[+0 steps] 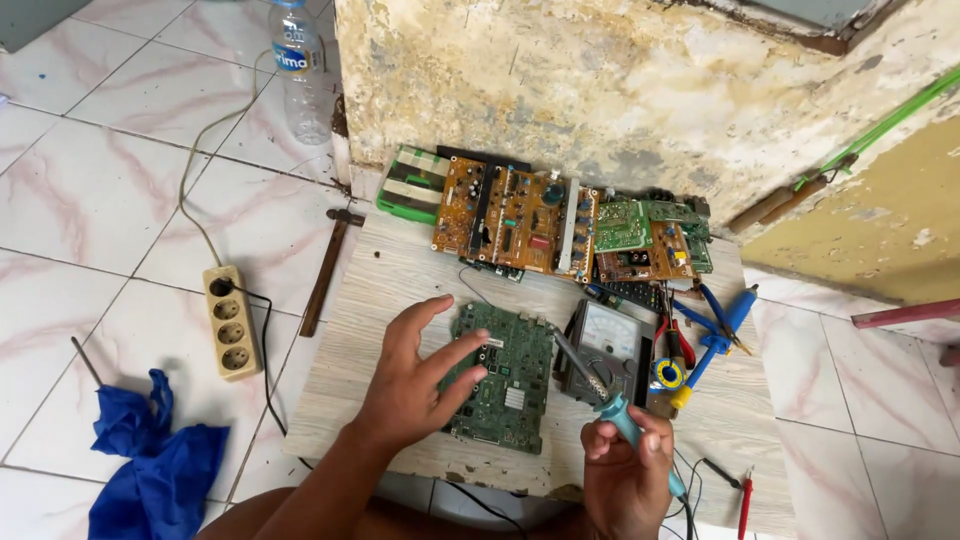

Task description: Testing and repairing electronic circuit boards using a multimeter and a soldering iron.

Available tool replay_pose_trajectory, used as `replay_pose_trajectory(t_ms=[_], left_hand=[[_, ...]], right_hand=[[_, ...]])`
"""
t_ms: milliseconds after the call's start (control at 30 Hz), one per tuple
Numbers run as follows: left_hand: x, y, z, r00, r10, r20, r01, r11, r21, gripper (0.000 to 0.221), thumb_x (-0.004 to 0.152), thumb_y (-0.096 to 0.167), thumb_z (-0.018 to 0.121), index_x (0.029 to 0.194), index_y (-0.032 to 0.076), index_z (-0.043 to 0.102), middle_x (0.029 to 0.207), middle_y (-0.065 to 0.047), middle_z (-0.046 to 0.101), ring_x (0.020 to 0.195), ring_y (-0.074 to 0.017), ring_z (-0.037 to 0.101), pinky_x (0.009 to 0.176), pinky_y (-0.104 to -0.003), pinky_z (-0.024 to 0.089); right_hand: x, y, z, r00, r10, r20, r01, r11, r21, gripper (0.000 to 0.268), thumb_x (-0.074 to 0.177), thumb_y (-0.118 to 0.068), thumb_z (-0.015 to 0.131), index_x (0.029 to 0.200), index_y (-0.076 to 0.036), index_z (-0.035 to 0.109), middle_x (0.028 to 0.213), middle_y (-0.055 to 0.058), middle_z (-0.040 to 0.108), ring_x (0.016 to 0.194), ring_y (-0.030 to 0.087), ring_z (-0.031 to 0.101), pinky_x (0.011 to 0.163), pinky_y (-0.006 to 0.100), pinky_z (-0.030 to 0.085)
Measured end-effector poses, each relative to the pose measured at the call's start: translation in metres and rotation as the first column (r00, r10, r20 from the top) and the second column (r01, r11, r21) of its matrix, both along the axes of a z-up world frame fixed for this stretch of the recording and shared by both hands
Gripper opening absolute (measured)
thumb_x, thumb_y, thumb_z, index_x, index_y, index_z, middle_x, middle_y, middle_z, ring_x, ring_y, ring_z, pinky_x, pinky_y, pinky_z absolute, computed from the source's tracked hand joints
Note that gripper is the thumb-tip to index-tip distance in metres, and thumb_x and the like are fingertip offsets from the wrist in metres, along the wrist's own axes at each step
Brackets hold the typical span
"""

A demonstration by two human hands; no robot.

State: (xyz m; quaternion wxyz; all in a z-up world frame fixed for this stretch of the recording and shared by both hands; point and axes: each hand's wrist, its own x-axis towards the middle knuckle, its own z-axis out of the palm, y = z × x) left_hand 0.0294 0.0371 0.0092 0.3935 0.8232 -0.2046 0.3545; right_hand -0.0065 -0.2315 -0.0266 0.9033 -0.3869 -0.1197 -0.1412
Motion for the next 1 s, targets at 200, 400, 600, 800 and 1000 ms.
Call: replay_pose_trajectory(t_ms=[200, 400, 600, 800, 1000], left_hand=[[-0.007, -0.01, -0.002, 0.996, 0.0, 0.087, -0.006, 0.998, 0.062, 0.045, 0.089, 0.018, 0.077, 0.133, 0.02, 0.069, 0.156, -0.022, 0.03, 0.143, -0.0414, 0.037, 0.12, -0.052, 0.036], [0.0, -0.015, -0.018, 0.988, 0.004, 0.155, -0.027, 0.989, 0.144, 0.052, 0.091, 0.01, 0.072, 0.139, 0.028, 0.063, 0.153, -0.026, 0.028, 0.143, -0.0456, 0.036, 0.121, -0.062, 0.031], [0.003, -0.017, -0.017, 0.97, 0.239, 0.05, -0.244, 0.944, 0.22, 0.063, 0.094, 0.01, 0.054, 0.155, 0.021, 0.046, 0.153, -0.032, 0.023, 0.138, -0.0457, 0.028, 0.116, -0.061, 0.023], [-0.003, -0.009, -0.006, 0.964, 0.264, 0.019, -0.265, 0.963, 0.059, 0.039, 0.094, 0.007, 0.063, 0.133, 0.011, 0.065, 0.154, -0.025, 0.027, 0.143, -0.0428, 0.028, 0.12, -0.055, 0.026], [-0.007, -0.01, 0.001, 0.978, 0.132, 0.16, -0.118, 0.989, -0.089, 0.025, 0.088, 0.026, 0.079, 0.077, 0.01, 0.064, 0.127, -0.008, 0.056, 0.126, -0.0322, 0.047, 0.111, -0.047, 0.039]], right_hand=[[-0.004, 0.0, -0.004, 0.996, -0.022, -0.083, 0.022, 1.0, -0.004, 0.021, 0.103, -0.017, 0.057, 0.119, -0.004, 0.059, 0.088, 0.016, 0.07, 0.071, 0.021, 0.058, 0.068, 0.035, 0.045], [-0.01, 0.004, -0.002, 0.996, -0.041, -0.084, 0.036, 0.997, -0.062, 0.021, 0.103, -0.015, 0.055, 0.117, 0.0, 0.06, 0.087, 0.018, 0.071, 0.067, 0.021, 0.06, 0.067, 0.034, 0.048], [-0.015, 0.008, -0.004, 0.999, 0.015, -0.036, -0.019, 0.992, -0.127, 0.02, 0.102, -0.012, 0.056, 0.117, -0.001, 0.063, 0.09, 0.019, 0.073, 0.073, 0.022, 0.063, 0.068, 0.034, 0.051], [-0.016, 0.006, -0.008, 1.0, -0.017, -0.023, 0.012, 0.984, -0.18, 0.022, 0.099, -0.008, 0.06, 0.118, 0.002, 0.063, 0.092, 0.02, 0.072, 0.075, 0.022, 0.063, 0.069, 0.034, 0.052], [-0.016, 0.006, -0.01, 0.999, -0.031, -0.021, 0.026, 0.975, -0.22, 0.024, 0.098, -0.005, 0.06, 0.12, 0.004, 0.062, 0.097, 0.022, 0.072, 0.078, 0.022, 0.064, 0.072, 0.035, 0.054]])
